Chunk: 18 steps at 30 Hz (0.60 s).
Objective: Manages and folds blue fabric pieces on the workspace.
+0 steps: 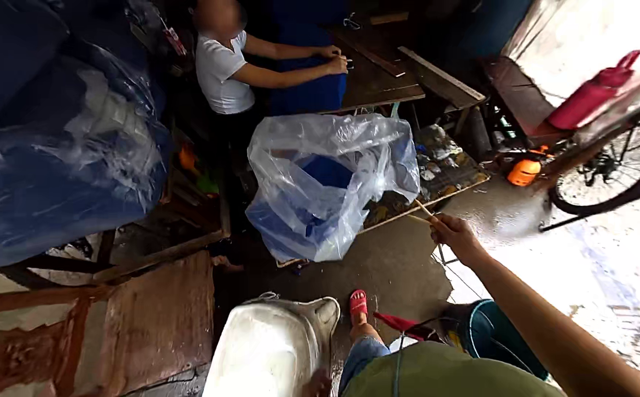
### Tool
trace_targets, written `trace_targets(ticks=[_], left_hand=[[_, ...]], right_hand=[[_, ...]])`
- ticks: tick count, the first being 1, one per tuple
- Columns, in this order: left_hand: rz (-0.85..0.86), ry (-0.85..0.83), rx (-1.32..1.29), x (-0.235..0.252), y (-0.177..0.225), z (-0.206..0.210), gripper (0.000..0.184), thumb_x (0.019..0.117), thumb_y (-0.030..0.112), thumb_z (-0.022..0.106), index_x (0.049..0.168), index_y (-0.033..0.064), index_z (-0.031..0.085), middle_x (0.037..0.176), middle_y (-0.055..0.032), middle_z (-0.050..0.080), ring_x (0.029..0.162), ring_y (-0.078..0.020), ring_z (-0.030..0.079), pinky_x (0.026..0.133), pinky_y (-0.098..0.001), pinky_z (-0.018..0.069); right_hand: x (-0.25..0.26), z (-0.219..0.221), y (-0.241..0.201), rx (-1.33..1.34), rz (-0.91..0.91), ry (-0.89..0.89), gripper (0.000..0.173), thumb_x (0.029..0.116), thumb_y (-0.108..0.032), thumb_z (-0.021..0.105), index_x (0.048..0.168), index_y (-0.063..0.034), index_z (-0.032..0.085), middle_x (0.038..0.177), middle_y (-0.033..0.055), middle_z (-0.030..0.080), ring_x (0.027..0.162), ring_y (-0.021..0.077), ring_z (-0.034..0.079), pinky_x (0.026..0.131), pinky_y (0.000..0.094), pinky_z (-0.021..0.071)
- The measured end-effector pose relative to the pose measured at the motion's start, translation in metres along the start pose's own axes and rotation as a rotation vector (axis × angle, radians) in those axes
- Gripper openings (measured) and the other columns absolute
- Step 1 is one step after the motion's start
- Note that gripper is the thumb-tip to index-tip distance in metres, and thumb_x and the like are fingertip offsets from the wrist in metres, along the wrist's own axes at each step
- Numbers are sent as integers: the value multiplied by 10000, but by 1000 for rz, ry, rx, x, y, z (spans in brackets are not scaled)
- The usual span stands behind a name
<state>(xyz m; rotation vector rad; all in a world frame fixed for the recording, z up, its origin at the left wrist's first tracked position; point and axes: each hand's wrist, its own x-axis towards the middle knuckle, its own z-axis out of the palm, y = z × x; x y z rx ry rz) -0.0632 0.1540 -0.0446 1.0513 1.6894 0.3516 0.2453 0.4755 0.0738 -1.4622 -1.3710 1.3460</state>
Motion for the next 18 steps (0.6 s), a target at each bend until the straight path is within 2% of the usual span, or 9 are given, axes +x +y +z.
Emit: trace_targets(ticks=[2, 4, 6, 8, 12, 15, 16, 18], left_hand=[[162, 175, 49, 43, 56, -57, 358, 1018, 87, 548, 1296, -136, 589, 1139, -309, 681, 1061, -455, 674, 965, -594, 516], [360, 356, 95, 82, 119, -113, 381, 1018, 88, 539, 1330, -128, 570, 1180, -285, 680, 1093, -427, 676, 969, -577, 528], [610, 599, 199, 120, 186, -154, 371, 993, 96, 556, 1284, -128, 608, 1174, -277, 689, 1094, -431, 680, 956, -580, 534], [814, 789, 259, 155, 254, -178, 375, 972, 123, 568, 1251, -119, 632, 1195, -277, 683, 1127, -438, 660, 992, -574, 503], [1076, 935, 326, 223, 360, -179, 361, 982, 194, 592, 1200, -81, 677, 1210, -256, 686, 1200, -419, 623, 1063, -580, 425], [1132, 888, 464, 272, 415, -165, 335, 987, 196, 591, 1223, -17, 697, 1261, -200, 686, 1279, -397, 587, 1116, -636, 350], [1084, 843, 520, 287, 428, -162, 357, 982, 205, 600, 1255, -7, 688, 1293, -198, 672, 1303, -401, 570, 1122, -655, 332], [851, 717, 572, 314, 446, -158, 463, 988, 260, 620, 1359, -17, 624, 1377, -235, 614, 1354, -440, 516, 1144, -693, 275]], right_hand=[[28, 8, -19, 67, 10, -13, 183, 1080, -94, 432, 1040, -12, 591, 707, -76, 567, 585, 15, 567, 608, 203, 533], [50, 7, -33, 120, 5, -17, 196, 1079, -96, 425, 1041, -30, 606, 703, -82, 581, 579, 13, 570, 599, 197, 534], [74, -2, -45, 120, -20, -19, 208, 1080, -91, 408, 1036, -37, 604, 706, -84, 586, 578, 9, 572, 594, 187, 533], [102, -15, -59, 89, -69, -13, 216, 1079, -87, 401, 1048, -31, 607, 703, -92, 580, 580, 3, 571, 594, 181, 531], [170, -40, -87, 56, -220, -7, 209, 1072, -91, 416, 1042, -43, 617, 684, -115, 582, 579, -16, 571, 600, 172, 531], [230, -55, -104, 55, -319, -32, 199, 1056, -68, 421, 1023, -49, 616, 661, -125, 582, 568, -22, 565, 604, 173, 528], [252, -59, -109, 62, -337, -53, 197, 1059, -67, 419, 1017, -54, 611, 665, -123, 579, 570, -20, 564, 603, 171, 528], [302, -69, -116, 85, -357, -92, 189, 1060, -62, 429, 1017, -38, 612, 673, -106, 584, 569, -12, 569, 593, 171, 529]])
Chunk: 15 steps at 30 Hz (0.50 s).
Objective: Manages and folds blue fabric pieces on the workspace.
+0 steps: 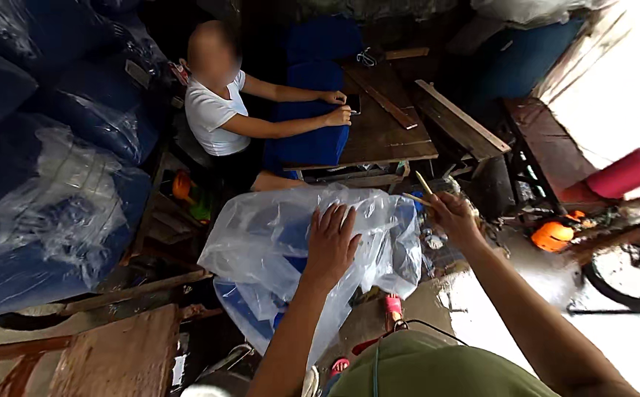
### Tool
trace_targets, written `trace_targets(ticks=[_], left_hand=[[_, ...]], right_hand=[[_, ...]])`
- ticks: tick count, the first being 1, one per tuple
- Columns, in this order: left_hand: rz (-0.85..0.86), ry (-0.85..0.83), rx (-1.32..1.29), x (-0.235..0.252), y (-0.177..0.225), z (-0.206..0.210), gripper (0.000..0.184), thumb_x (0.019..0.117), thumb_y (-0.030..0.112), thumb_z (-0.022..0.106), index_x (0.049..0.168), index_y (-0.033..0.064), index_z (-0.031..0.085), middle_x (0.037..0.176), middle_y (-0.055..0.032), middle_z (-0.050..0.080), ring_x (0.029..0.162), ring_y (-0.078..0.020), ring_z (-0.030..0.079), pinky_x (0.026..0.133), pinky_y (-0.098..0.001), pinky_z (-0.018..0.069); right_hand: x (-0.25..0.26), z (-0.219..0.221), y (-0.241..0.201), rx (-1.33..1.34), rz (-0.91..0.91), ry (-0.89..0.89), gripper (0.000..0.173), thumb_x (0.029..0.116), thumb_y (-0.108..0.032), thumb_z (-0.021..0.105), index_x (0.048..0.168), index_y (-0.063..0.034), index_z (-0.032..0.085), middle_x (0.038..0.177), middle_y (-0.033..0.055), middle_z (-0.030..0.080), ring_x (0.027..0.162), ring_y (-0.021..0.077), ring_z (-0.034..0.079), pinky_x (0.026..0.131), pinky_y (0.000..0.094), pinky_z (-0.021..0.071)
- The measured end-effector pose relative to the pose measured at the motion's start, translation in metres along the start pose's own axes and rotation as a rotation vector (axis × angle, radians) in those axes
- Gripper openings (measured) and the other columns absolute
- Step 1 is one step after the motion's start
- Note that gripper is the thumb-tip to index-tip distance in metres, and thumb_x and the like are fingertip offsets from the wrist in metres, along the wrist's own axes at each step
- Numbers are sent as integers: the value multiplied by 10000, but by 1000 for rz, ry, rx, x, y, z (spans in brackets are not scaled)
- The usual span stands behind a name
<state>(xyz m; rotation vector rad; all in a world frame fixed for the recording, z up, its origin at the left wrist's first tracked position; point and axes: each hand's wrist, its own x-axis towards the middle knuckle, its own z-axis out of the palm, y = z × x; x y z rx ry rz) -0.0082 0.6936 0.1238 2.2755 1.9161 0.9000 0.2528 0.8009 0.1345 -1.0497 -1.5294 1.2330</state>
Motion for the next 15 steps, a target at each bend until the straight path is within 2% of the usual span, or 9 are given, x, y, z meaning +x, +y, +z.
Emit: trace_targets(ticks=[2, 4, 7, 9, 11, 13, 15], left_hand=[[-279, -239, -11, 14, -8, 20, 578, 1026, 335, 578, 1463, -37, 507, 1434, -287, 545, 1379, -489, 462, 1162, -703, 223], [-528, -393, -5, 7, -17, 43, 625, 1051, 405, 522, 1492, -34, 466, 1412, -309, 550, 1352, -506, 478, 1137, -693, 278], [-799, -447, 17, -25, -20, 70, 638, 1050, 418, 522, 1479, -51, 474, 1371, -339, 565, 1277, -539, 532, 1044, -707, 382], [-924, -494, -32, -45, -16, 73, 642, 1050, 378, 541, 1484, -85, 441, 1399, -356, 532, 1256, -549, 548, 1028, -706, 409], [-987, -475, -173, -61, -7, 67, 623, 1037, 275, 584, 1481, -124, 409, 1383, -371, 537, 1258, -540, 551, 1073, -670, 402], [-933, -341, -294, -63, 8, 59, 537, 997, 124, 626, 1412, -172, 458, 1228, -368, 630, 1122, -514, 643, 1018, -607, 485], [-834, -207, -384, -44, 23, 46, 450, 967, 32, 611, 1345, -191, 512, 1093, -323, 695, 985, -441, 713, 929, -553, 554]], right_hand=[[50, -13, 12, 8, 8, -43, 185, 1060, -71, 440, 1018, -17, 612, 667, -97, 580, 568, -7, 569, 594, 179, 528], [90, -25, 28, -1, 57, -87, 186, 1066, -77, 448, 1029, 11, 608, 667, -80, 571, 565, -2, 563, 596, 187, 527], [140, -41, 53, -27, 109, -150, 190, 1061, -60, 465, 1045, 54, 616, 669, -58, 571, 564, 3, 560, 594, 187, 522], [166, -47, 71, -31, 146, -159, 183, 1059, -63, 475, 1036, 53, 615, 672, -56, 573, 567, 3, 562, 594, 184, 517], [187, -49, 87, -27, 202, -142, 179, 1061, -73, 488, 1043, 54, 614, 685, -45, 579, 575, 9, 571, 598, 188, 524], [204, -46, 98, 5, 261, -108, 173, 1062, -82, 498, 1042, 50, 608, 703, -33, 581, 595, 20, 576, 617, 201, 528], [222, -40, 106, 51, 299, -63, 169, 1061, -80, 504, 1050, 55, 604, 721, -19, 586, 606, 28, 585, 623, 203, 532]])
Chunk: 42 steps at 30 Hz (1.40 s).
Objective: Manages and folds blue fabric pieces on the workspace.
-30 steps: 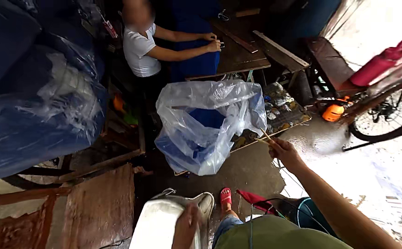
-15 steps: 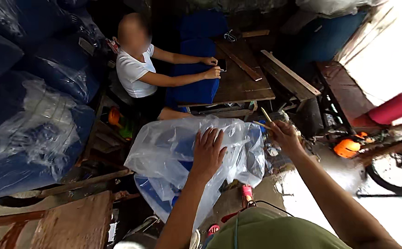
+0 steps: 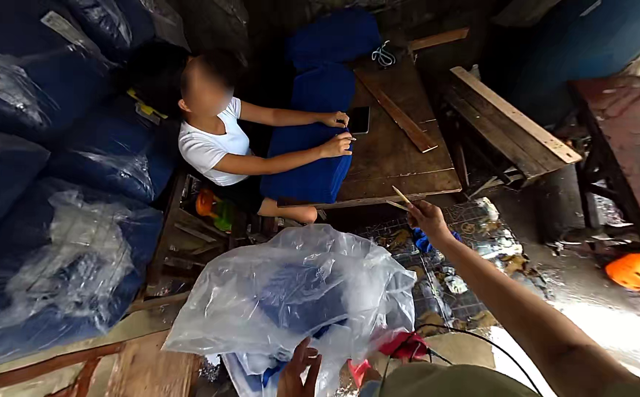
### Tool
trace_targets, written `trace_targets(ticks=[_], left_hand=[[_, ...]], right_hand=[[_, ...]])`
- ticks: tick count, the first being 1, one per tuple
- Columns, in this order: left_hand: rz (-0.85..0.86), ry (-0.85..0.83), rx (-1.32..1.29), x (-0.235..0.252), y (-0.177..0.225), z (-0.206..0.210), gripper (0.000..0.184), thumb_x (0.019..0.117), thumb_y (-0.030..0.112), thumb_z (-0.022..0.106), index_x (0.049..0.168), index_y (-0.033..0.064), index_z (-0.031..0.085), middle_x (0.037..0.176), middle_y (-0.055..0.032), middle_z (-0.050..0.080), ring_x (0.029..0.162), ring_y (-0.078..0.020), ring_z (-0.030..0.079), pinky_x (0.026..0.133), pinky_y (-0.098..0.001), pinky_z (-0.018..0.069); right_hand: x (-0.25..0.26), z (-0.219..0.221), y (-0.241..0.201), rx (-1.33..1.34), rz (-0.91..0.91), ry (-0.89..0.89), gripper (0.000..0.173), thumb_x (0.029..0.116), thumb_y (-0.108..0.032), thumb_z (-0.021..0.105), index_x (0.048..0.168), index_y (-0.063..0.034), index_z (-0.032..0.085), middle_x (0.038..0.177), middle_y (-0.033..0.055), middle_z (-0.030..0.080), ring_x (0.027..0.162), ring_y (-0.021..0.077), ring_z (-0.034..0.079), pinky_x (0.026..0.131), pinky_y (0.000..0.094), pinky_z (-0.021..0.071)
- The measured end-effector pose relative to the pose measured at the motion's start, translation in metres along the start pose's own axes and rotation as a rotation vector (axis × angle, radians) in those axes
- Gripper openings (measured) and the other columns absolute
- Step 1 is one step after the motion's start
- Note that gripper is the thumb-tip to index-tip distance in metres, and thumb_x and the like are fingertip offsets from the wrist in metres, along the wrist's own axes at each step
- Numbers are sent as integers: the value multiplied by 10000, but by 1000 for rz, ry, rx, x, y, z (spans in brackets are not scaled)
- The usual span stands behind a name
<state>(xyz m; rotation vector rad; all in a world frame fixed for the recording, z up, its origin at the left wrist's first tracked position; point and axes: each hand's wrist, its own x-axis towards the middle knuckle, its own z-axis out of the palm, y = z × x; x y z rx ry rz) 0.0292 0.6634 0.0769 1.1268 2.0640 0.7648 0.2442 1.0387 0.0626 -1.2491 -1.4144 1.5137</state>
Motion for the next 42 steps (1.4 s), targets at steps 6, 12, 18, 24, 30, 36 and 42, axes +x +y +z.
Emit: trace_targets(ticks=[6, 12, 18, 24, 30, 36, 42], left_hand=[[443, 124, -35, 65, 85, -35, 387, 970, 82, 555, 1269, -160, 592, 1014, -183, 745, 937, -190, 741, 891, -328, 586], [606, -141, 53, 175, 114, -49, 362, 993, 109, 567, 1289, -92, 621, 1085, -180, 731, 1000, -253, 727, 934, -394, 578], [541, -456, 289, 268, 157, -70, 420, 1061, 181, 514, 1403, -63, 542, 1254, -224, 664, 1199, -335, 633, 1089, -471, 454], [420, -260, 301, 338, 99, -39, 398, 1056, 140, 496, 1385, -78, 550, 1360, -264, 593, 1296, -373, 560, 1129, -461, 406], [507, 17, 214, 350, 61, -3, 344, 984, 51, 566, 1286, -100, 629, 1348, -289, 597, 1302, -444, 541, 1134, -531, 385], [471, 77, 236, 365, 60, -2, 320, 985, 60, 581, 1257, -93, 651, 1334, -274, 611, 1289, -425, 557, 1121, -504, 419], [435, 72, 280, 405, 84, 2, 363, 1012, 115, 583, 1306, -96, 611, 1385, -267, 578, 1333, -395, 528, 1144, -474, 403]], right_hand=[[47, 15, 6, 22, 65, 80, 206, 1068, -98, 510, 1113, 82, 599, 794, 42, 603, 641, 49, 597, 640, 212, 536], [63, 17, 13, -11, 112, 140, 236, 1082, -127, 487, 1134, 72, 601, 802, 35, 597, 632, 51, 583, 631, 220, 528], [69, 24, 18, -13, 101, 226, 229, 1083, -137, 486, 1113, 58, 603, 745, 7, 600, 592, 41, 588, 593, 209, 531], [58, 42, 20, -10, 153, 249, 231, 1090, -130, 463, 1136, 50, 600, 713, -8, 579, 563, 35, 565, 558, 195, 507], [87, 40, 35, -151, 105, 208, 233, 1082, -123, 481, 1116, 73, 602, 725, 5, 583, 578, 29, 565, 586, 197, 508], [153, 52, 58, -352, 84, 174, 293, 1079, -137, 494, 1211, 98, 610, 915, 199, 669, 775, 256, 655, 791, 427, 547], [201, 59, 70, -375, 26, 258, 268, 1073, -151, 515, 1208, 53, 625, 973, 215, 690, 839, 315, 685, 830, 491, 546]])
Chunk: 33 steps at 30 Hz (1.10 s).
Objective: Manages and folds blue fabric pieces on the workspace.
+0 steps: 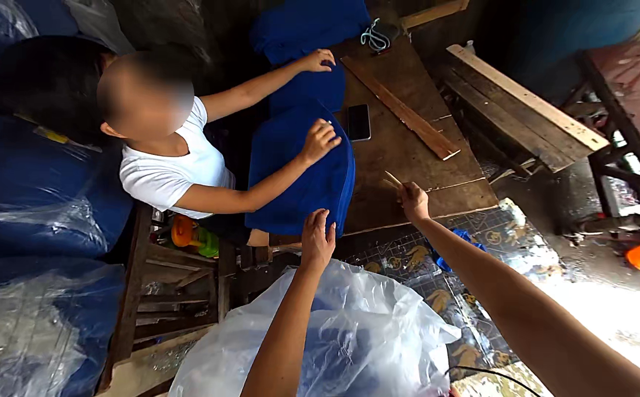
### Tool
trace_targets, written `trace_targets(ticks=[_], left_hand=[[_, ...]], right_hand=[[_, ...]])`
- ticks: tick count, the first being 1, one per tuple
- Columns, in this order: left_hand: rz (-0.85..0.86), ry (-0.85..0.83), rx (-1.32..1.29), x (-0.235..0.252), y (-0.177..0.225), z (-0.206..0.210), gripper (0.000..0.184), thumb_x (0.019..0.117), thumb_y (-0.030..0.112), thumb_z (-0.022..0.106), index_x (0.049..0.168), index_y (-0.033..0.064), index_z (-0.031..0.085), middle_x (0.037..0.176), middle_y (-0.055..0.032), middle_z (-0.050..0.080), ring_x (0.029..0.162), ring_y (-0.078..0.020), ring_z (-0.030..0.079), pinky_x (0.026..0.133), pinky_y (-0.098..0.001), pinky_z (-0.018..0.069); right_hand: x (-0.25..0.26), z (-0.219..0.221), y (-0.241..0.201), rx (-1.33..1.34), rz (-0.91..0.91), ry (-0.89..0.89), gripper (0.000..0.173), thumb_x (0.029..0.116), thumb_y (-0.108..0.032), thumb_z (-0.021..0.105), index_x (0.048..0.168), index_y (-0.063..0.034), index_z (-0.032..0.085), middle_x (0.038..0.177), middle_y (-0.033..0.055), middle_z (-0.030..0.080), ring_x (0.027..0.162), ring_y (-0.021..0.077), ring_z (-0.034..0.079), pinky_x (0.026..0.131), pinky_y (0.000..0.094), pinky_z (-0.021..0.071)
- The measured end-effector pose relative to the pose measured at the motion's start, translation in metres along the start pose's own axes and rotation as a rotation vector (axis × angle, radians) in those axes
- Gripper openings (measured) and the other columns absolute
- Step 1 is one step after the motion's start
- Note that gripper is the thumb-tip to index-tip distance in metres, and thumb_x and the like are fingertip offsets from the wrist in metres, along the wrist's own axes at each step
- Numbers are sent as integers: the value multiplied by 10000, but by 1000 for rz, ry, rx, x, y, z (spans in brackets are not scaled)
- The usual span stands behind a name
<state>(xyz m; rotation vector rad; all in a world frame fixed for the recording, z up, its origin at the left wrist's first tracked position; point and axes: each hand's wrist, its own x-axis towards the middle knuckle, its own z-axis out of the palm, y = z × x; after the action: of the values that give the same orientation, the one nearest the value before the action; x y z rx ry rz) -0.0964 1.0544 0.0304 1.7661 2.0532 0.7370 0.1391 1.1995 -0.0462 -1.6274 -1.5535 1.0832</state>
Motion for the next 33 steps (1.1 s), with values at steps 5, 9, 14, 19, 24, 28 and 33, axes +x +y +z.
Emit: trace_targets(ticks=[5, 9, 14, 19, 24, 28, 33], left_hand=[[-127, -37, 108, 30, -5, 15, 483, 1006, 288, 632, 1317, -80, 608, 1376, -271, 578, 1328, -403, 523, 1141, -475, 392], [-155, 135, 66, 34, -9, 31, 456, 923, 272, 742, 1194, -86, 663, 1238, -287, 635, 1205, -444, 582, 1069, -518, 434], [-181, 188, 92, 32, -7, 41, 498, 852, 265, 792, 1190, -74, 654, 1241, -289, 621, 1194, -454, 573, 1044, -533, 442], [-301, 106, 132, 37, 8, 34, 509, 858, 268, 800, 1217, -56, 642, 1262, -281, 609, 1226, -441, 554, 1061, -517, 428], [-378, 19, 68, 49, 17, 29, 395, 965, 214, 689, 1229, -74, 632, 1206, -268, 640, 1162, -380, 612, 1040, -477, 460], [-412, -21, -18, 48, 12, 25, 386, 981, 227, 679, 1207, -84, 639, 1170, -257, 662, 1126, -352, 636, 1025, -467, 473], [-421, -54, -72, 51, 3, 20, 298, 982, 192, 687, 1132, -65, 674, 1056, -226, 692, 1022, -336, 662, 965, -497, 491]], right_hand=[[14, 7, 5, -168, -77, 28, 304, 1075, -180, 497, 1235, 30, 648, 1055, 222, 706, 983, 367, 689, 929, 539, 510], [10, 10, 3, -259, -89, 14, 334, 1083, -200, 468, 1239, 25, 660, 1111, 227, 710, 1029, 380, 692, 958, 547, 495], [12, 9, 0, -253, -65, 9, 338, 1087, -185, 445, 1270, 12, 649, 1172, 208, 699, 1048, 348, 691, 965, 516, 499], [12, 8, 0, -212, -69, 25, 334, 1084, -169, 449, 1282, 3, 656, 1216, 214, 686, 1091, 359, 678, 980, 522, 491], [12, 6, 1, -202, -81, 23, 328, 1076, -180, 476, 1274, -10, 675, 1187, 227, 688, 1069, 380, 679, 971, 538, 492], [10, 9, 6, -175, -89, 52, 299, 1064, -165, 520, 1261, -12, 684, 1175, 237, 686, 1051, 410, 676, 939, 586, 491], [14, 15, 13, -182, -123, 103, 284, 1061, -165, 535, 1229, 4, 691, 1149, 251, 678, 1022, 432, 672, 894, 611, 500]])
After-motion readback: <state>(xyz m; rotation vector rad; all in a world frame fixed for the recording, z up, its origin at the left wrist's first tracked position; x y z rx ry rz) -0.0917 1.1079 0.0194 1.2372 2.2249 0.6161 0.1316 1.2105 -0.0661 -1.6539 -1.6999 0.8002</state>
